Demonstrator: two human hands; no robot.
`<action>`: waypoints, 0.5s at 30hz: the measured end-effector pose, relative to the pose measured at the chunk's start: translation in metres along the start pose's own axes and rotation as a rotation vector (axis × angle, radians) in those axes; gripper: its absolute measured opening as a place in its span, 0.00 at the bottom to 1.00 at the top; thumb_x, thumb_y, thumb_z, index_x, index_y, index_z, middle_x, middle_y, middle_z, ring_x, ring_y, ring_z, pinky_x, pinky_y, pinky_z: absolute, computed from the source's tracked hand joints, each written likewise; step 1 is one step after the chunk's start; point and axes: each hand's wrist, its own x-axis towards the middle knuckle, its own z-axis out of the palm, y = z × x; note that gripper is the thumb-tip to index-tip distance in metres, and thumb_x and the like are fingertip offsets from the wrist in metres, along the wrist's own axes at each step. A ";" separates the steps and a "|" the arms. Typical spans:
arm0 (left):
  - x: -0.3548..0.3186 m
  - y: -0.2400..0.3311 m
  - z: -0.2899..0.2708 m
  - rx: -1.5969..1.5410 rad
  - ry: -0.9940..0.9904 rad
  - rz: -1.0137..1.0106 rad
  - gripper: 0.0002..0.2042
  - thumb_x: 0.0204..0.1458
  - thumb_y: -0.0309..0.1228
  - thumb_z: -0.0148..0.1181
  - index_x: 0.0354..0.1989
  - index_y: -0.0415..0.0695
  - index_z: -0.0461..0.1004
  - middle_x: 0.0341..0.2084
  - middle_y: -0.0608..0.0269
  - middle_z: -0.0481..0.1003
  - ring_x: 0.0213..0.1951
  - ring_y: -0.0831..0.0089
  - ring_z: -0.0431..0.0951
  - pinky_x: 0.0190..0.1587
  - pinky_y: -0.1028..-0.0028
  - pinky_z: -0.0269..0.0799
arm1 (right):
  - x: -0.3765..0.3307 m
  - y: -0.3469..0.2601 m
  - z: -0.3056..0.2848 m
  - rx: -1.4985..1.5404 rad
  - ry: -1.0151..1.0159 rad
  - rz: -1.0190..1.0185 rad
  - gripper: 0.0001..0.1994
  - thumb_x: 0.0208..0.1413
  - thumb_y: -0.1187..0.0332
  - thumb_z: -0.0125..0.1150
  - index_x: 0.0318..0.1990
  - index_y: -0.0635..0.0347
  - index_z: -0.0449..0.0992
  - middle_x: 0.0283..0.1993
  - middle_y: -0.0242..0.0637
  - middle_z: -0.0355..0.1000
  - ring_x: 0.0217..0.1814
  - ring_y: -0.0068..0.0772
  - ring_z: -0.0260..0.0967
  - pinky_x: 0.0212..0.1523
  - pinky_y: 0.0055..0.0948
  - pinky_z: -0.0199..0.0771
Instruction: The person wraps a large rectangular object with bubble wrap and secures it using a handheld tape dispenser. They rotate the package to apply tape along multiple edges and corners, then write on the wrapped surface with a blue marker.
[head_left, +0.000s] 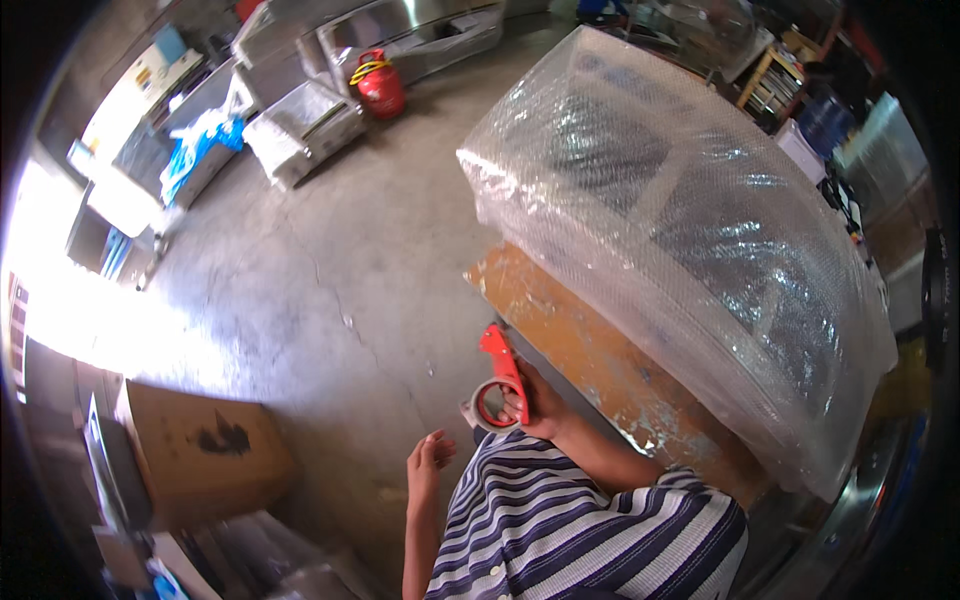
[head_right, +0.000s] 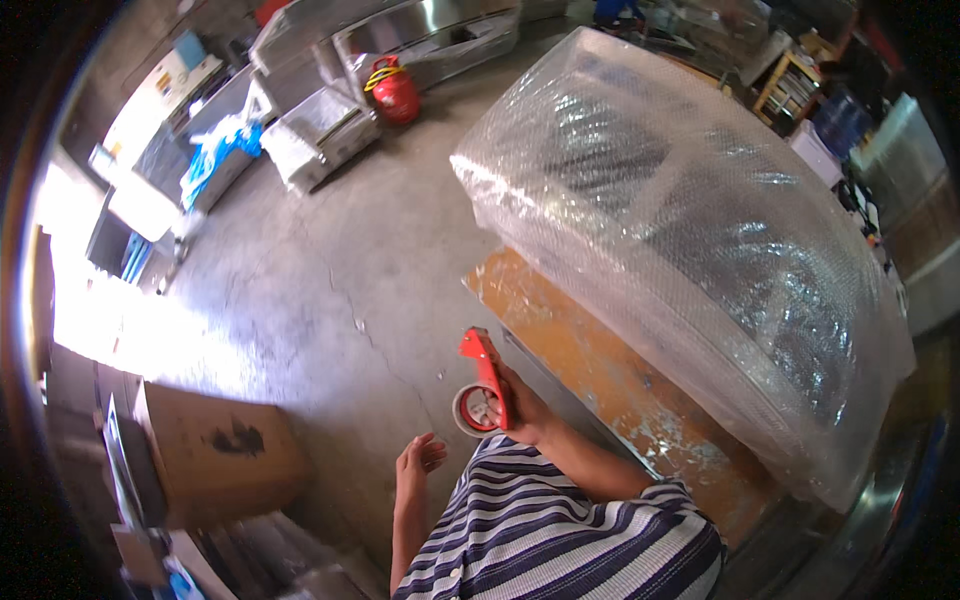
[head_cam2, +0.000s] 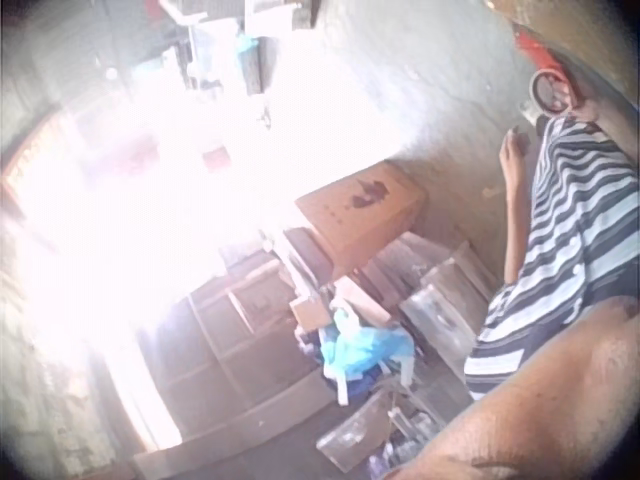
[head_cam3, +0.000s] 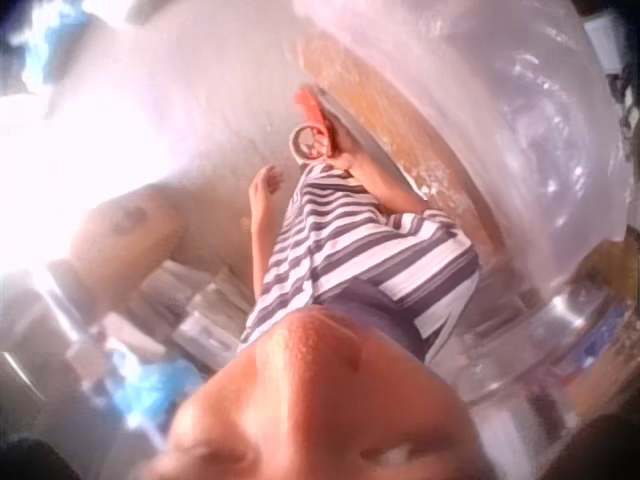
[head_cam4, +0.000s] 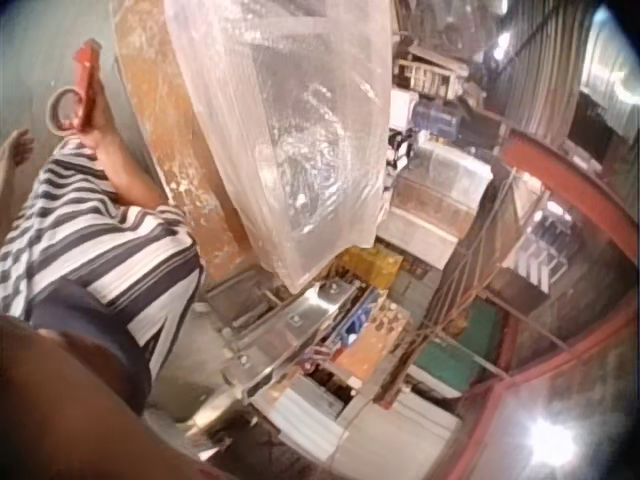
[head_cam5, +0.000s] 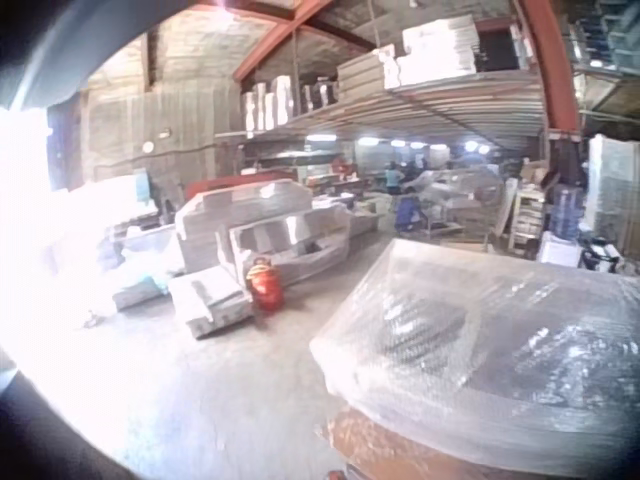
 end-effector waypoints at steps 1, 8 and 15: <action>0.023 0.022 -0.017 0.026 0.022 -0.010 0.24 0.70 0.45 0.46 0.60 0.37 0.74 0.42 0.54 0.82 0.43 0.68 0.82 0.47 0.70 0.75 | 0.032 -0.014 0.016 -0.001 -0.012 -0.027 0.23 0.69 0.42 0.51 0.34 0.51 0.72 0.20 0.29 0.68 0.18 0.26 0.66 0.31 0.32 0.70; 0.203 0.149 -0.124 0.027 0.138 0.066 0.24 0.69 0.47 0.46 0.58 0.37 0.75 0.40 0.56 0.82 0.42 0.67 0.82 0.45 0.70 0.75 | 0.198 -0.100 0.095 -0.021 -0.073 -0.150 0.21 0.70 0.45 0.52 0.39 0.54 0.74 0.22 0.31 0.68 0.20 0.28 0.67 0.29 0.32 0.69; 0.421 0.259 -0.151 0.087 -0.074 0.014 0.24 0.68 0.48 0.49 0.57 0.39 0.75 0.39 0.57 0.82 0.40 0.69 0.81 0.44 0.70 0.74 | 0.315 -0.144 0.089 0.040 -0.079 -0.378 0.22 0.72 0.44 0.46 0.36 0.52 0.72 0.20 0.32 0.67 0.20 0.33 0.64 0.39 0.38 0.68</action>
